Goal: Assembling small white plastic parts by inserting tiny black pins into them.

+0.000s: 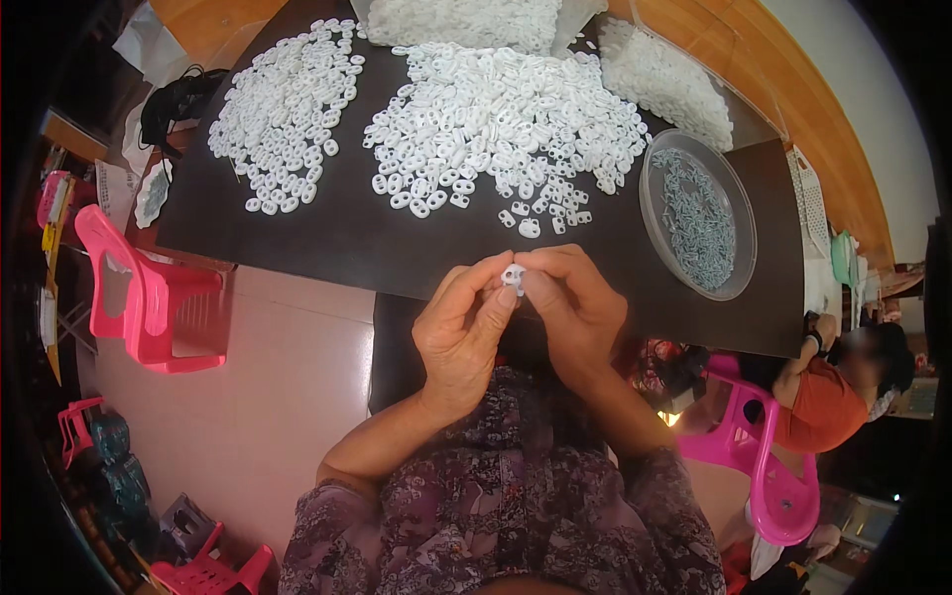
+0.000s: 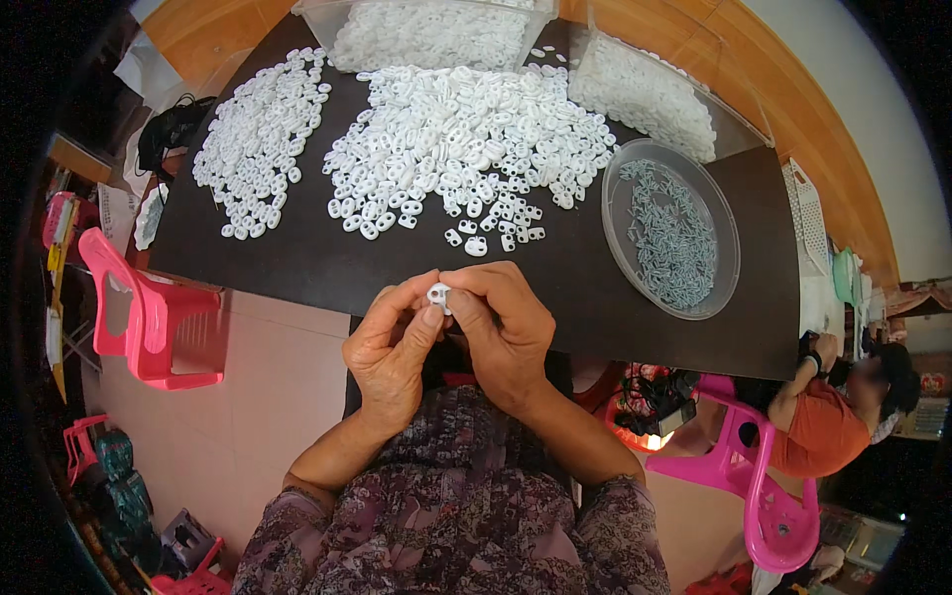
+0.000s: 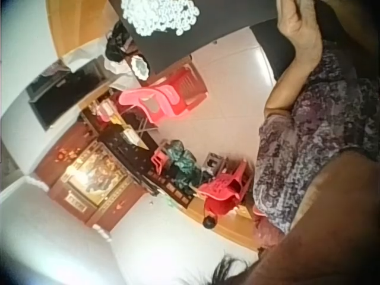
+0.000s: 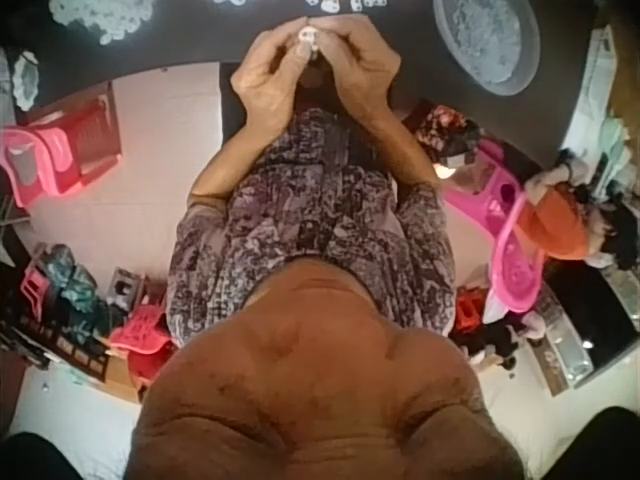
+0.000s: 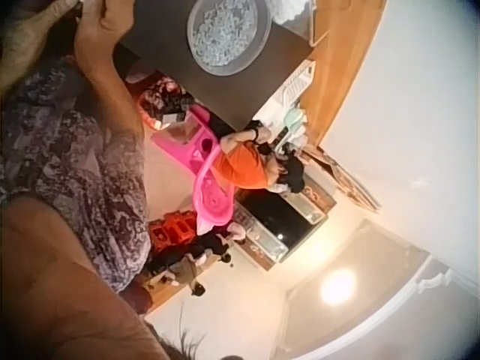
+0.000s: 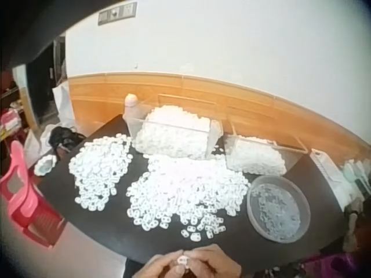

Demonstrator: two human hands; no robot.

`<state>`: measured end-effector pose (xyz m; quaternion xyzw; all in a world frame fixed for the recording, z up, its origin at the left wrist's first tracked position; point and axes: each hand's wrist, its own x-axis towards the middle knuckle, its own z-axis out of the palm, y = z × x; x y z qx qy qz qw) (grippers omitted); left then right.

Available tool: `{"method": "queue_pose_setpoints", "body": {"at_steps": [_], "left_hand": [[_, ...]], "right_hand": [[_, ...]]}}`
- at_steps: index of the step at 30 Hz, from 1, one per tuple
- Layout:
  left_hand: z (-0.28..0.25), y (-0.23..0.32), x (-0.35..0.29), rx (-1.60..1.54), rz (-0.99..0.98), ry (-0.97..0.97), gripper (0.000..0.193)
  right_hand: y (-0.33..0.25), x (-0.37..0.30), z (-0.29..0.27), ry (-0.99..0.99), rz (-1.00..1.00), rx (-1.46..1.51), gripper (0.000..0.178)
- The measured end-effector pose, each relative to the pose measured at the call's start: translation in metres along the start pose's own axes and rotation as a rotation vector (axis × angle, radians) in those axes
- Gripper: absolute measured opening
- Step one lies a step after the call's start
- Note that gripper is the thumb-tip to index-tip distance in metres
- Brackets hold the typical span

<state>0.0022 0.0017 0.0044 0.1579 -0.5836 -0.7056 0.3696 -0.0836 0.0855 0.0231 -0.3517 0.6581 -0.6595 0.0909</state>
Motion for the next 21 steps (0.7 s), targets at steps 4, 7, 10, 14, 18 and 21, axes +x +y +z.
{"method": "queue_pose_setpoints", "body": {"at_steps": [4, 7, 10, 14, 18, 21], "left_hand": [[-0.004, 0.0, 0.0, 0.089, -0.023, 0.012, 0.027], [-0.002, 0.001, 0.0, 0.069, -0.028, 0.04, 0.027], [-0.001, -0.001, 0.002, 0.089, -0.015, 0.062, 0.027], [-0.001, -0.005, 0.002, 0.057, -0.019, 0.104, 0.027], [0.0, -0.009, 0.003, 0.001, -0.037, 0.165, 0.026], [-0.002, -0.009, 0.003, -0.002, -0.051, 0.182, 0.026]], "right_hand": [[0.002, -0.001, 0.003, 0.032, 0.163, 0.157, 0.013], [0.001, -0.003, 0.008, 0.086, 0.14, 0.131, 0.013], [0.002, -0.003, 0.012, 0.136, 0.156, 0.131, 0.013], [-0.001, -0.004, 0.022, 0.186, 0.247, 0.197, 0.012], [0.004, -0.007, 0.03, 0.246, 0.2, 0.192, 0.012], [0.01, -0.009, 0.031, 0.243, 0.171, 0.155, 0.012]]}}
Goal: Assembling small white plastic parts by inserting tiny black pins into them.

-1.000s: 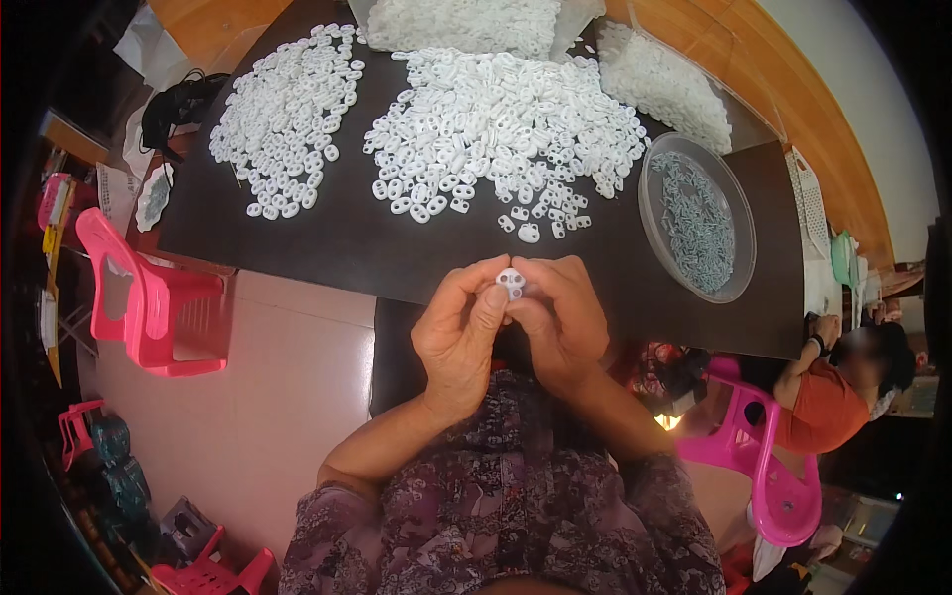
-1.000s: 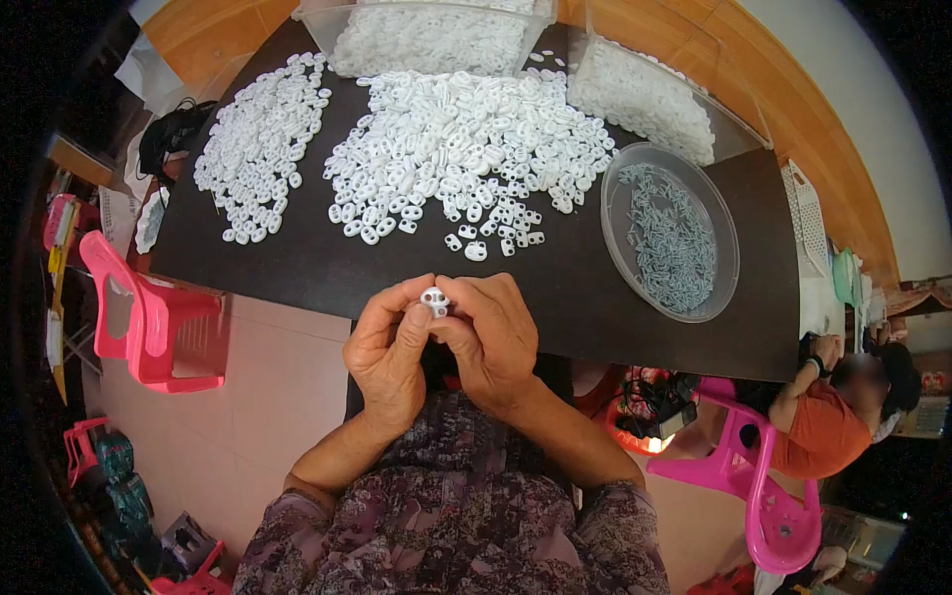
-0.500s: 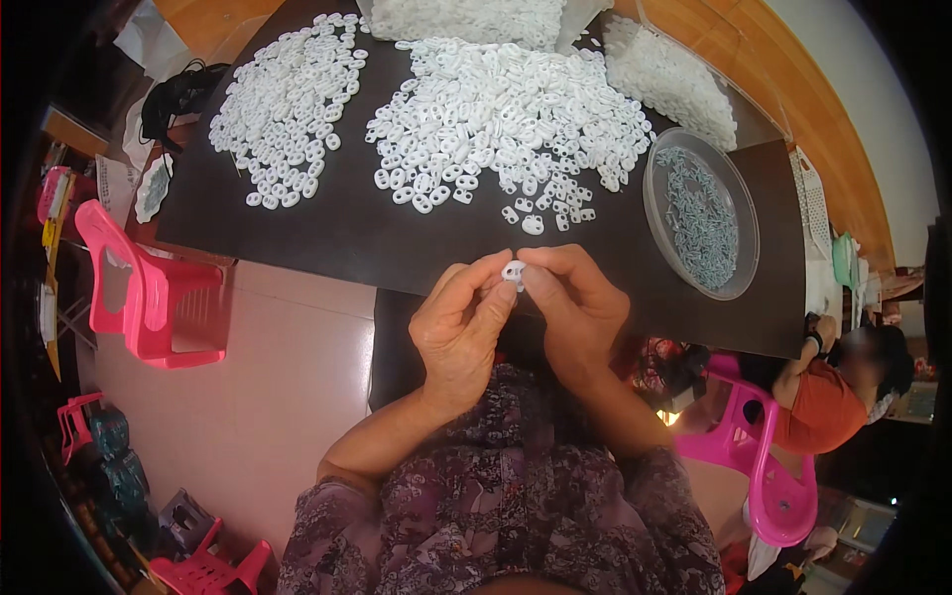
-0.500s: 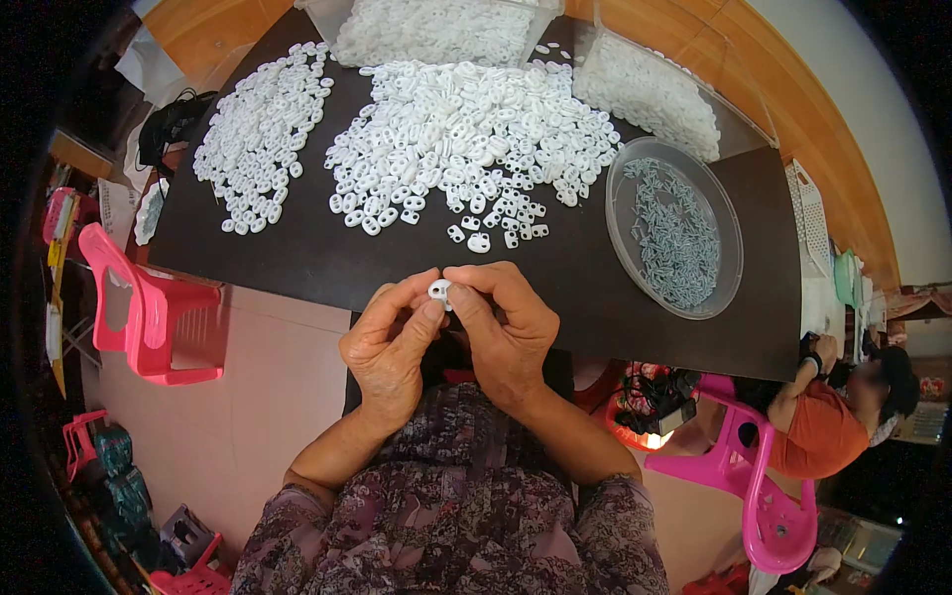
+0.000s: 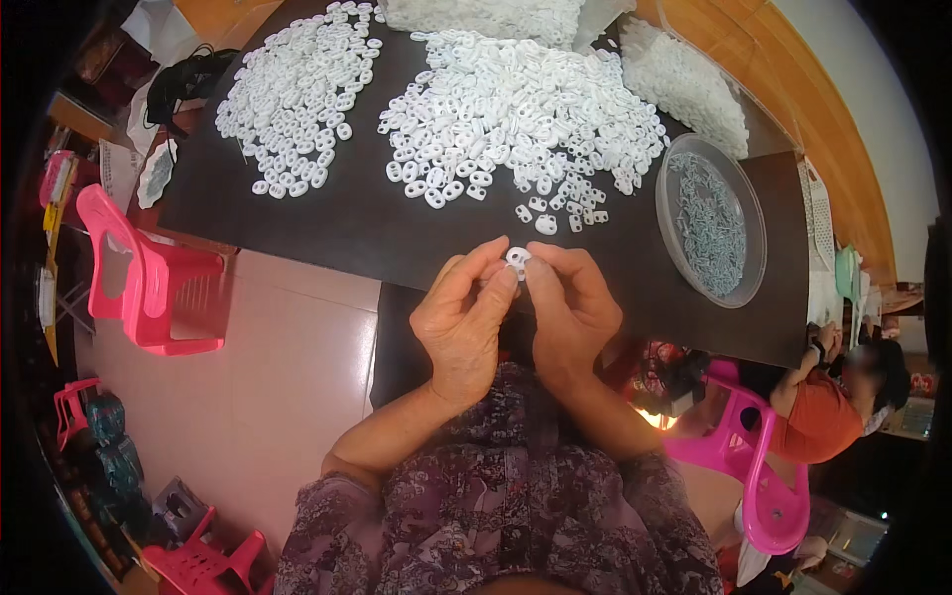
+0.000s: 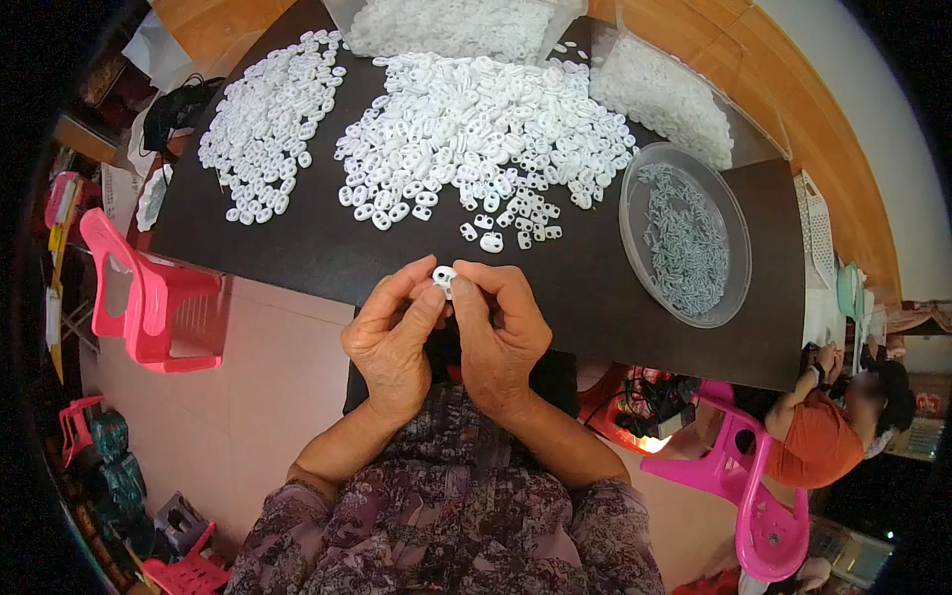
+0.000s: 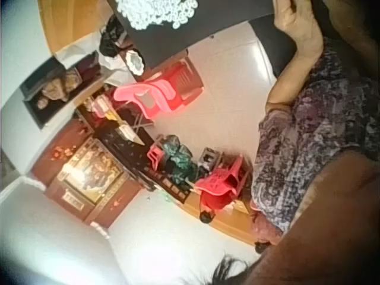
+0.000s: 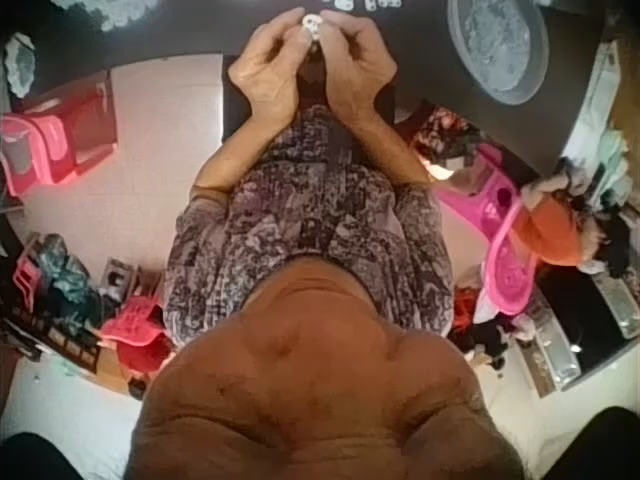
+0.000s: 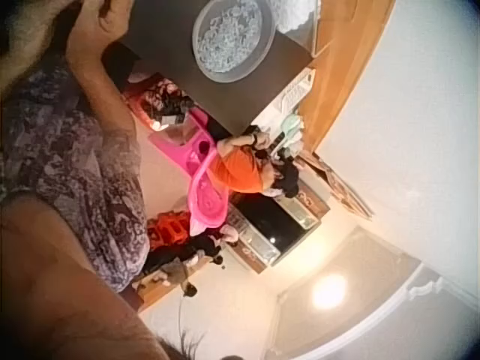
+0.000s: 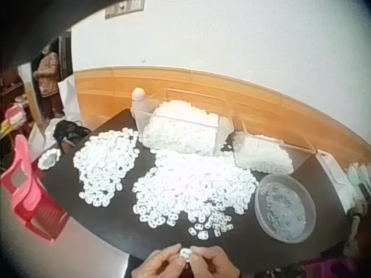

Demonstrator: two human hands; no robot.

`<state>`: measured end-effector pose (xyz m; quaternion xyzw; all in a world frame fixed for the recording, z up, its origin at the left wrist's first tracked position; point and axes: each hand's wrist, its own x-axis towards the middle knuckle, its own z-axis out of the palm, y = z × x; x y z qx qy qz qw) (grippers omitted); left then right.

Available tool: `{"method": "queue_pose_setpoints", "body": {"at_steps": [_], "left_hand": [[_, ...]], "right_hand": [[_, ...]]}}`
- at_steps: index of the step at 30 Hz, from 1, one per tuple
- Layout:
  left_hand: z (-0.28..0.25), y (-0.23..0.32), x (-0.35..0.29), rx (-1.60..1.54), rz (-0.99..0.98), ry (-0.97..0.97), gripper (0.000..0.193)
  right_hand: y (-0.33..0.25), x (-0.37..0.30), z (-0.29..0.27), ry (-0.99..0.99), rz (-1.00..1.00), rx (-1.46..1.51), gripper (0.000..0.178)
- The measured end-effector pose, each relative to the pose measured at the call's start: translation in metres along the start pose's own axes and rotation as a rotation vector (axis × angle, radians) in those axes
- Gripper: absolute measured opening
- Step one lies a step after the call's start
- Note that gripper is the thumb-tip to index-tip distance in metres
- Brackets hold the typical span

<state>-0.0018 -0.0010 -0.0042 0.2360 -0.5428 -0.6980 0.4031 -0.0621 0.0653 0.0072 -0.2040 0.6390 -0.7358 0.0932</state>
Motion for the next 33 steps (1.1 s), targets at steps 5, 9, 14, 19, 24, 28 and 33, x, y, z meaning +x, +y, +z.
{"method": "queue_pose_setpoints", "body": {"at_steps": [5, 9, 14, 19, 24, 28, 33], "left_hand": [[-0.002, -0.003, 0.0, 0.007, -0.017, 0.001, 0.025], [0.0, 0.004, 0.001, -0.142, -0.113, -0.009, 0.025], [-0.002, 0.008, 0.002, -0.214, -0.173, -0.03, 0.024], [-0.003, 0.017, 0.005, -0.264, -0.248, -0.102, 0.025], [-0.007, 0.012, 0.007, -0.263, -0.2, -0.195, 0.025], [-0.006, 0.008, 0.005, -0.208, -0.08, -0.203, 0.025], [-0.003, 0.014, 0.001, -0.265, -0.123, -0.147, 0.026]], "right_hand": [[0.005, 0.003, -0.007, -0.076, -0.072, -0.187, 0.013], [0.007, 0.01, -0.014, -0.181, -0.237, -0.308, 0.016], [0.0, 0.017, -0.017, -0.251, -0.327, -0.29, 0.024], [-0.008, 0.023, -0.023, -0.355, -0.339, -0.262, 0.031], [-0.006, 0.023, -0.027, -0.34, -0.399, -0.291, 0.03], [-0.006, 0.02, -0.024, -0.316, -0.371, -0.246, 0.029], [-0.004, 0.017, -0.021, -0.291, -0.358, -0.228, 0.029]]}}
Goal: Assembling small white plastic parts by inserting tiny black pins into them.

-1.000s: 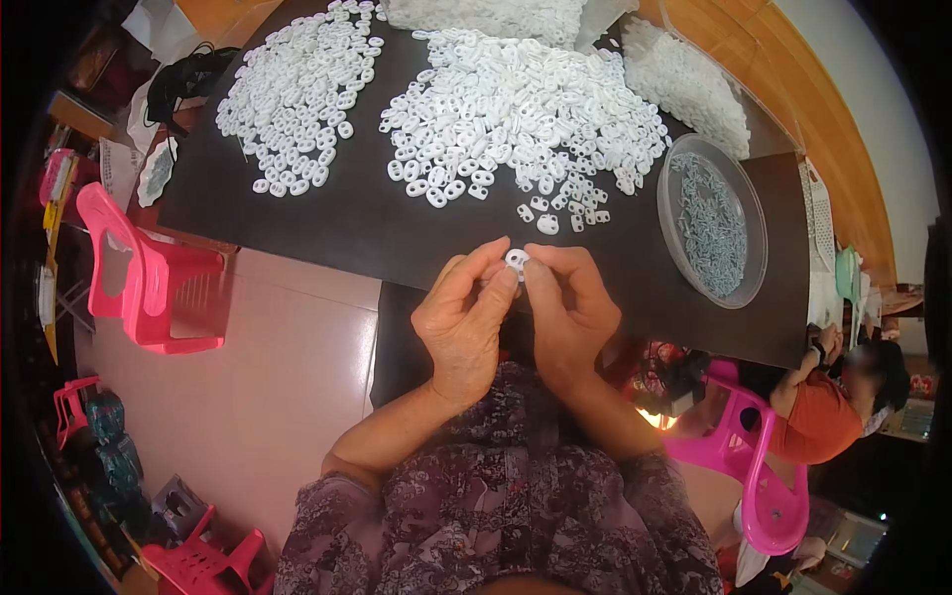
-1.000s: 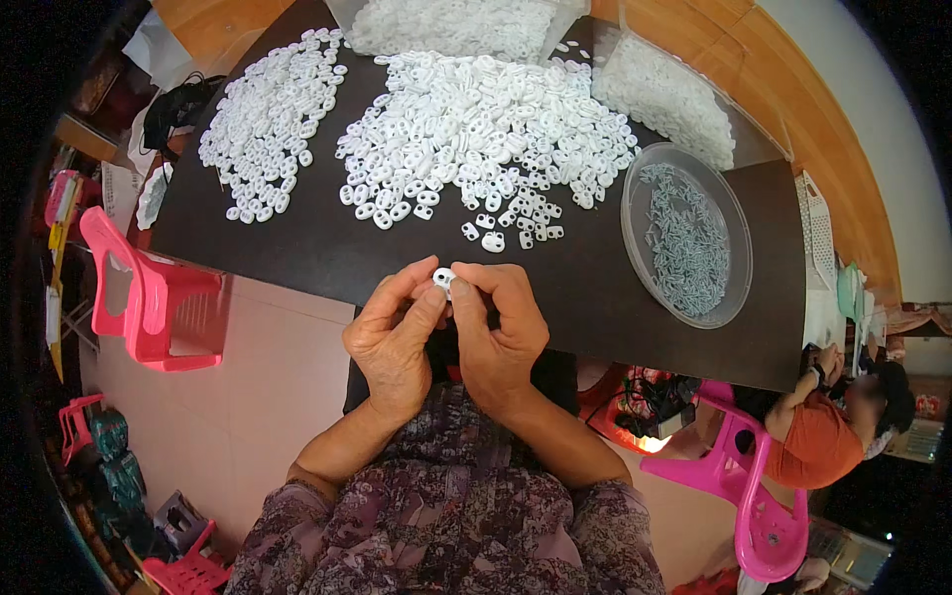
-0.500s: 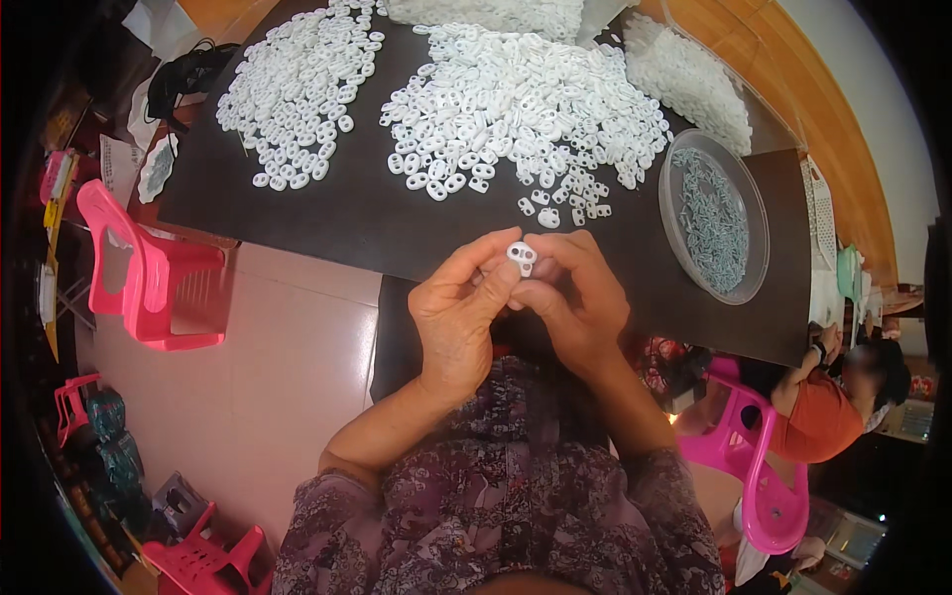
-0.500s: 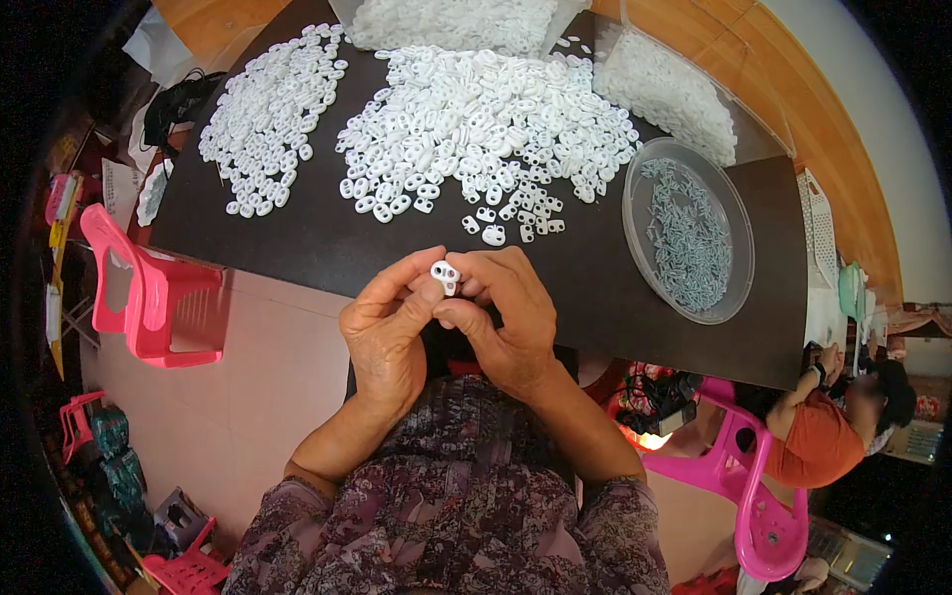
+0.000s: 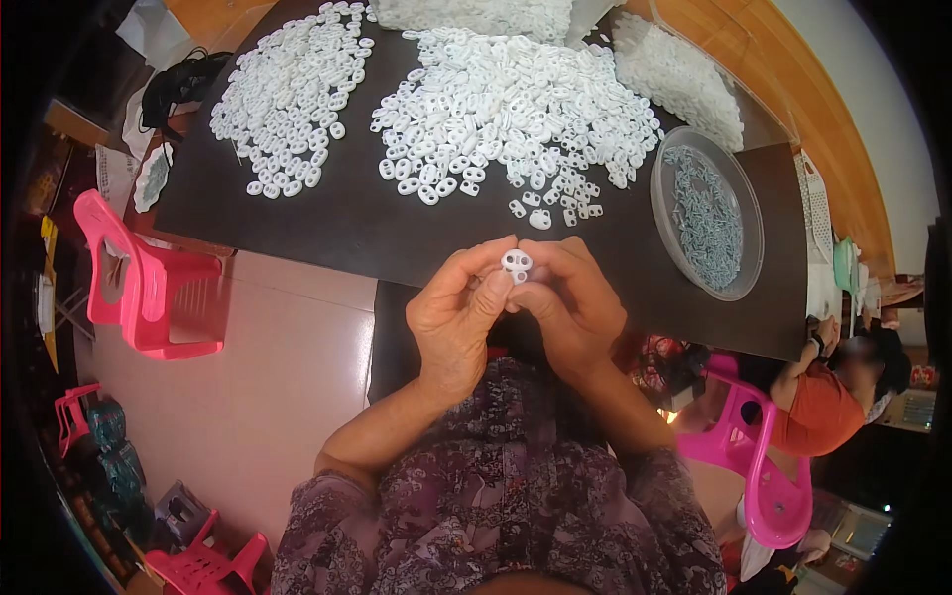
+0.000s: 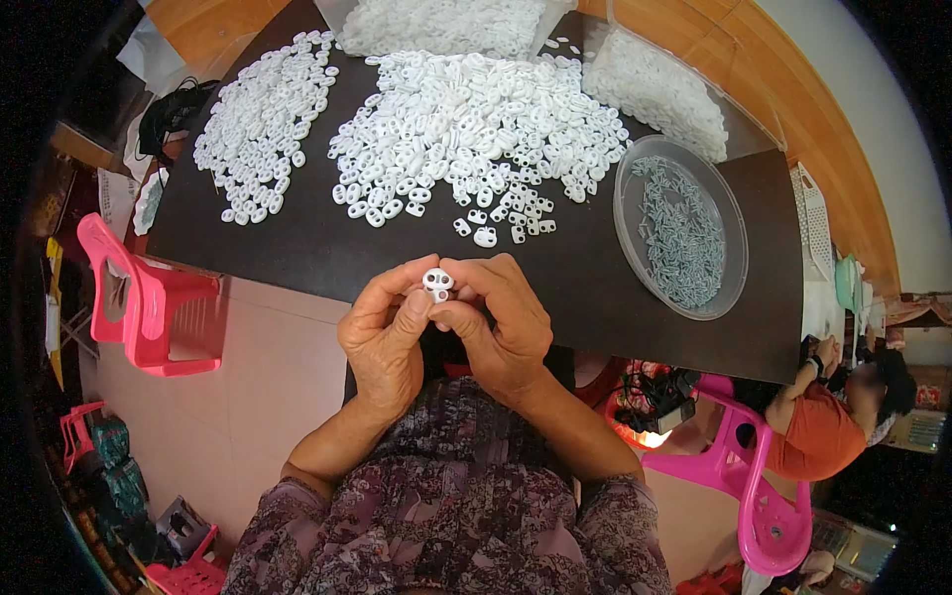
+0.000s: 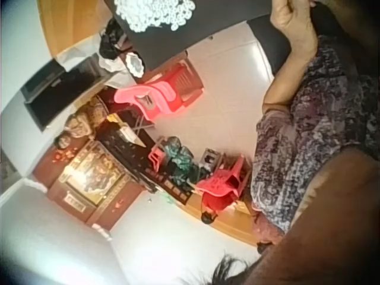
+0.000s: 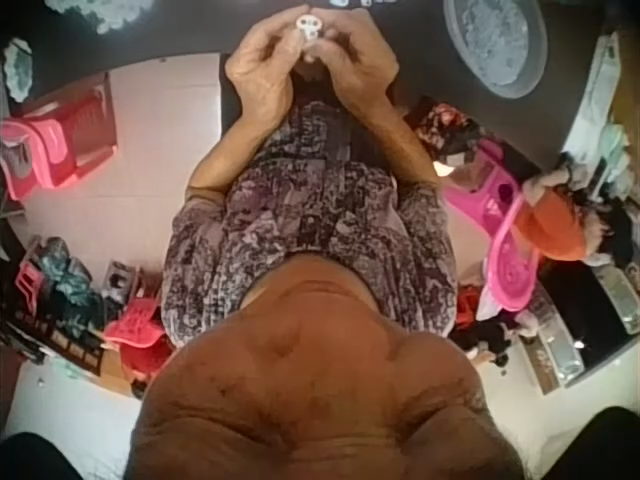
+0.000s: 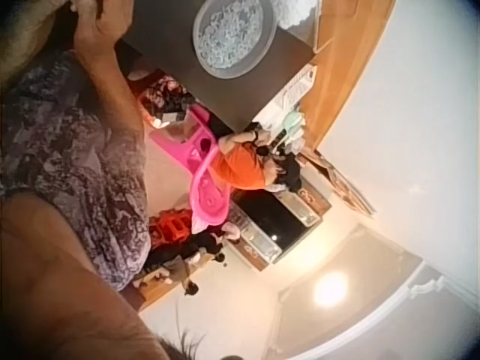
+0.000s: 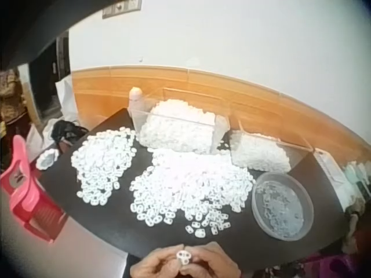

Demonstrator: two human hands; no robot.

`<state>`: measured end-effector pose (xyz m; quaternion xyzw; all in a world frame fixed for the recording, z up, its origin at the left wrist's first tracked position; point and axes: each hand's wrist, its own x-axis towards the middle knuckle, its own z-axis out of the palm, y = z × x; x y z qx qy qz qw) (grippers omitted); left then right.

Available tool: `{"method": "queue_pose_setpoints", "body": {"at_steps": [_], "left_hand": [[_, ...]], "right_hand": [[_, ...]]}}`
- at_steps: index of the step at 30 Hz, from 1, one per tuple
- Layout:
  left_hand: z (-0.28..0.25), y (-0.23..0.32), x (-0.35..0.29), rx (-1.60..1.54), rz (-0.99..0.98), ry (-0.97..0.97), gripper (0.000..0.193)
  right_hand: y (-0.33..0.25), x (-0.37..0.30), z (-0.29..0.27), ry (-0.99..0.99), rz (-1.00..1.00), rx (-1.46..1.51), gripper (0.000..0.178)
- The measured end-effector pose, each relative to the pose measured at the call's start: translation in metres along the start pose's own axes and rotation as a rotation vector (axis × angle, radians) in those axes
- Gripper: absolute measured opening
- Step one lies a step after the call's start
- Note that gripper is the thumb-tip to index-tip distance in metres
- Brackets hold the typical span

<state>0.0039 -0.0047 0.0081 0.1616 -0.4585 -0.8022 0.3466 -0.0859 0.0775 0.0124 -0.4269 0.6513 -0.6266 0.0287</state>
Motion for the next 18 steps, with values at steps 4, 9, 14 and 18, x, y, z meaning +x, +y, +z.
{"method": "queue_pose_setpoints", "body": {"at_steps": [4, 9, 14, 18], "left_hand": [[0.0, 0.001, -0.001, -0.019, -0.004, 0.029, 0.026], [-0.001, 0.005, -0.003, -0.017, -0.055, 0.016, 0.026], [-0.009, 0.003, -0.003, 0.077, -0.016, -0.016, 0.028], [-0.007, 0.011, 0.0, 0.06, -0.05, 0.023, 0.027]], "right_hand": [[0.001, -0.003, 0.002, -0.015, 0.044, 0.012, 0.029], [0.005, 0.001, -0.004, -0.039, -0.048, -0.023, 0.03], [-0.006, 0.007, -0.005, -0.106, 0.06, 0.115, 0.027], [-0.007, 0.007, -0.008, -0.153, 0.106, 0.127, 0.023]]}}
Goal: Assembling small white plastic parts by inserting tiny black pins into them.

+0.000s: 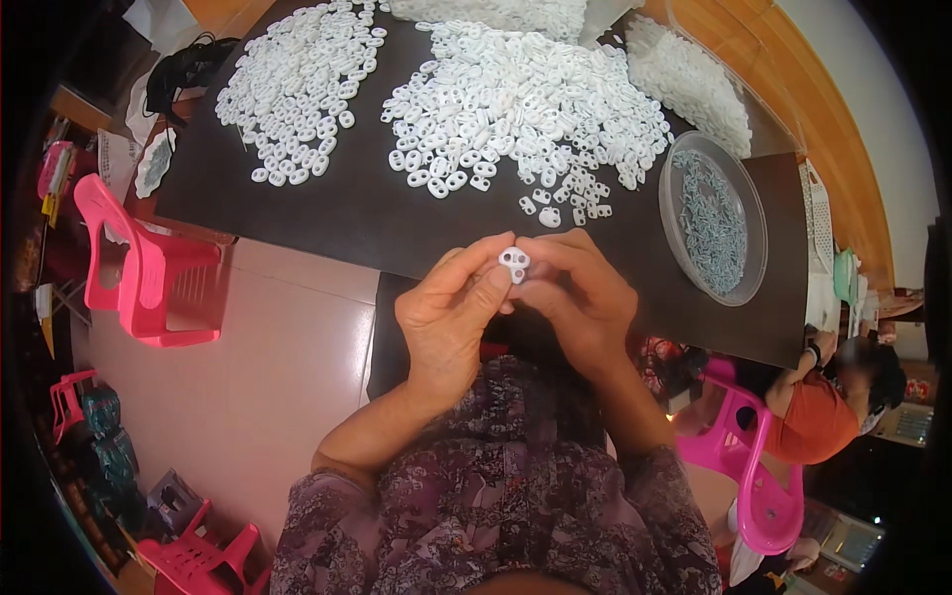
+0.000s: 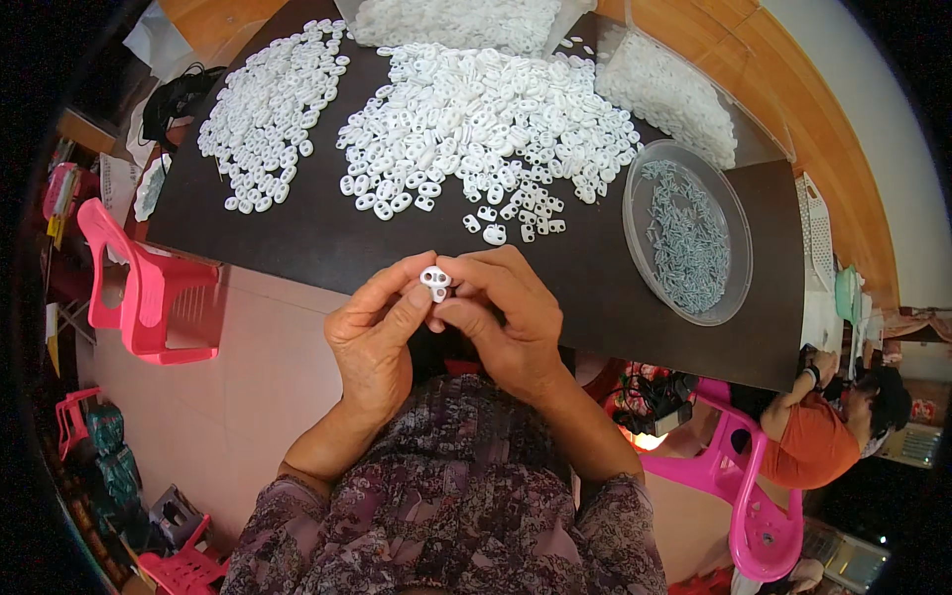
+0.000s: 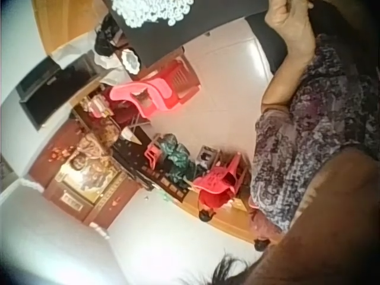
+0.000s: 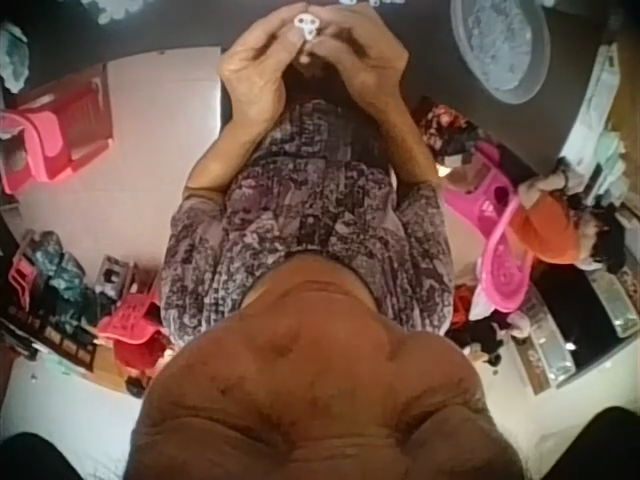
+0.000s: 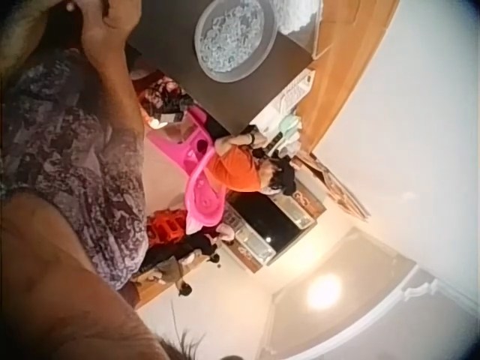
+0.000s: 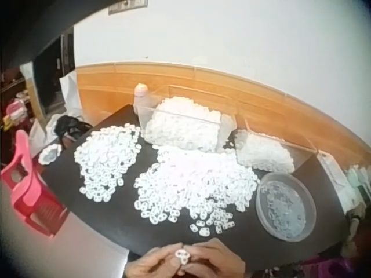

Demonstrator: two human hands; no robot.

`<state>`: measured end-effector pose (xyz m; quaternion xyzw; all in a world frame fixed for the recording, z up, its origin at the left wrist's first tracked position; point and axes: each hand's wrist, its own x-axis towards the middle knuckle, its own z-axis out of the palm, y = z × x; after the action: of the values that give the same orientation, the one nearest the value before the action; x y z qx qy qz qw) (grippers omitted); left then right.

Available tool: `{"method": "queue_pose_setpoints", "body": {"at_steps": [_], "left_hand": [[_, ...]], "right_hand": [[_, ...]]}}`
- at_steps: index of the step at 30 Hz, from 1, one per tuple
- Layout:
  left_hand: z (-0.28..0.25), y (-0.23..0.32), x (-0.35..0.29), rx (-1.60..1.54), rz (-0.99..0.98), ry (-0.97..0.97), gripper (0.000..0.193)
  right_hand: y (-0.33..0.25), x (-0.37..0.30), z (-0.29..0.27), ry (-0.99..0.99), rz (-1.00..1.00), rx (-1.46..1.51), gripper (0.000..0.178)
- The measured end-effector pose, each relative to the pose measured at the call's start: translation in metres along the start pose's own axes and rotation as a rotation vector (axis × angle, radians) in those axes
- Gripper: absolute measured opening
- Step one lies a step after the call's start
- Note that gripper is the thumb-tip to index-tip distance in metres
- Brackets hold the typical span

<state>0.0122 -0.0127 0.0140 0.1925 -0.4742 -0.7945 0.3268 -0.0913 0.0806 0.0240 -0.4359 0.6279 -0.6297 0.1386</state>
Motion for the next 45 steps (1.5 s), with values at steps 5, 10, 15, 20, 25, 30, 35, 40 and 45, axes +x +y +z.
{"method": "queue_pose_setpoints", "body": {"at_steps": [5, 10, 15, 20, 25, 30, 35, 40, 45], "left_hand": [[0.0, -0.002, -0.002, 0.045, 0.025, -0.014, 0.026], [0.002, -0.004, -0.003, 0.203, 0.125, 0.039, 0.025], [0.001, -0.007, -0.002, 0.319, 0.194, 0.058, 0.024], [-0.002, -0.008, -0.002, 0.318, 0.186, 0.048, 0.023], [-0.001, -0.01, 0.001, 0.316, 0.195, 0.062, 0.023], [0.001, -0.008, 0.002, 0.264, 0.161, 0.073, 0.022], [-0.002, -0.013, 0.005, 0.191, 0.13, 0.075, 0.022], [0.0, -0.005, 0.005, 0.109, 0.023, 0.106, 0.022], [-0.004, -0.003, 0.005, 0.126, 0.02, 0.022, 0.023]], "right_hand": [[0.0, 0.003, -0.005, 0.015, 0.097, 0.071, 0.018], [-0.003, 0.0, 0.003, 0.116, 0.178, 0.063, 0.011], [-0.006, 0.003, 0.007, 0.101, 0.248, 0.06, 0.007], [-0.013, 0.005, 0.009, 0.099, 0.39, 0.11, 0.008], [-0.01, 0.004, 0.012, 0.181, 0.439, 0.107, 0.011], [-0.008, 0.005, 0.01, 0.132, 0.368, 0.029, 0.009], [0.004, 0.003, 0.008, 0.068, 0.15, -0.143, 0.011], [0.005, 0.004, 0.004, -0.006, -0.063, -0.329, 0.022], [0.008, 0.007, 0.0, -0.005, -0.177, -0.408, 0.029]]}}
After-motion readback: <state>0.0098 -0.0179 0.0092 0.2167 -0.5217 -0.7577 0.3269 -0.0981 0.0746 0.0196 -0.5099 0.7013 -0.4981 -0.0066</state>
